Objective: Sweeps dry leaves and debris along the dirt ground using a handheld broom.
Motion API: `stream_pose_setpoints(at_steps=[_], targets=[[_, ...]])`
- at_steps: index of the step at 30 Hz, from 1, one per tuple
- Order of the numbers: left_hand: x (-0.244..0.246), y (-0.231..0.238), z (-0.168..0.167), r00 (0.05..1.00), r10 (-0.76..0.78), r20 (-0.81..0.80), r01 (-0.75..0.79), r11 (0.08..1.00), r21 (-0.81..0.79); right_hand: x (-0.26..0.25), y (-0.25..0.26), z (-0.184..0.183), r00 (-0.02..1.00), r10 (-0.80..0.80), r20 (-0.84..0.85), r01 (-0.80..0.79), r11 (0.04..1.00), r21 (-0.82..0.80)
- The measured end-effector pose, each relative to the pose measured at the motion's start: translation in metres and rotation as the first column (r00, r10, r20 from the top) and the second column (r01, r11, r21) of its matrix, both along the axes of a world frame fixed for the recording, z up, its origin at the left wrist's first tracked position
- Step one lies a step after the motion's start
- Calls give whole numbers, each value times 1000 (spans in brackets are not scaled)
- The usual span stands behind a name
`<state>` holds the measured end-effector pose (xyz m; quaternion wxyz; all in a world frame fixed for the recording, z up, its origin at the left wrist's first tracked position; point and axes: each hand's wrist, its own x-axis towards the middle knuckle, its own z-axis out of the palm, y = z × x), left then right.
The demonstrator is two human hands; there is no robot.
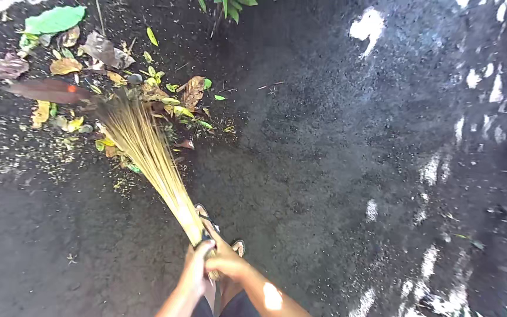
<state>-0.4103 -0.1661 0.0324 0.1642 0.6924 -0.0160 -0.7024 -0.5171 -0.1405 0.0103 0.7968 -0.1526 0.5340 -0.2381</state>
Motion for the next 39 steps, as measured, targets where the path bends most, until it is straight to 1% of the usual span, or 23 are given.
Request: stream_pose_setpoints(at_steps=[1, 3, 5, 6, 8, 9, 10, 12, 13, 15, 17, 19, 21, 23, 25, 27, 28, 30, 31, 33, 36, 38, 39], targets=[[-5, 8, 13, 998, -44, -49, 45, 999, 20, -6, 14, 16, 998, -31, -55, 32, 999, 16], [-15, 16, 35, 966, -158, -204, 177, 981, 81, -13, 36, 57, 966, -174, -192, 191, 979, 74], [-29, 13, 45, 903, -234, -361, 300, 944, 139, -10, 45, 86, 870, -308, -386, 372, 923, 102], [-36, 8, 42, 874, -246, -419, 345, 921, 180, -10, 44, 89, 826, -340, -450, 434, 893, 122], [-48, -8, 15, 855, -237, -462, 396, 873, 284, -14, 31, 70, 792, -352, -499, 507, 835, 216], [-49, -20, -3, 880, -216, -423, 373, 865, 334, -15, 21, 47, 808, -334, -486, 497, 829, 256], [-44, -31, -21, 916, -169, -363, 304, 882, 359, -14, 7, 20, 849, -297, -436, 447, 845, 295], [-14, -58, -48, 976, 9, -218, 63, 945, 322, 1, -38, -26, 960, -132, -246, 209, 924, 319], [6, -73, -57, 982, 103, -161, -58, 962, 265, 17, -67, -42, 988, -37, -153, 78, 957, 278], [39, -106, -63, 980, 194, -53, -183, 968, 171, 49, -117, -61, 993, 112, -33, -106, 983, 150], [57, -135, -54, 976, 211, 47, -215, 970, 114, 66, -148, -59, 989, 141, 36, -143, 987, 67], [53, -143, -38, 979, 189, 74, -192, 981, 33, 63, -154, -45, 994, 85, 63, -87, 996, 23], [36, -135, -13, 988, 146, 42, -144, 988, -55, 40, -147, -19, 996, 63, 66, -64, 998, 10], [21, -119, 19, 996, 29, -83, -37, 994, -101, 8, -136, 20, 998, 51, 29, -51, 999, 14], [11, -108, 42, 961, -120, -249, 91, 988, -124, -26, -122, 58, 998, 48, -36, -47, 998, 35], [5, -110, 51, 886, -230, -402, 186, 972, -147, -68, -110, 84, 990, -4, -141, 10, 999, 42], [5, -113, 50, 860, -257, -442, 210, 966, -152, -89, -107, 92, 974, -44, -223, 56, 997, 47], [6, -114, 36, 864, -249, -438, 198, 967, -159, -135, -115, 97, 909, -121, -399, 161, 985, 68], [7, -115, 29, 881, -213, -422, 168, 976, -142, -159, -128, 93, 869, -151, -472, 211, 974, 77], [7, -116, 15, 933, -99, -347, 76, 994, -79, -209, -171, 67, 804, -201, -559, 307, 946, 101], [-5, -121, -1, 974, 65, -216, -65, 998, 8, -263, -262, -1, 776, -267, -571, 392, 914, 105], [-28, -128, -11, 978, 150, -147, -144, 988, 53, -258, -304, -42, 810, -244, -533, 370, 918, 141], [-43, -132, -15, 976, 188, -113, -181, 981, 72, -243, -312, -58, 849, -189, -493, 306, 937, 168]])
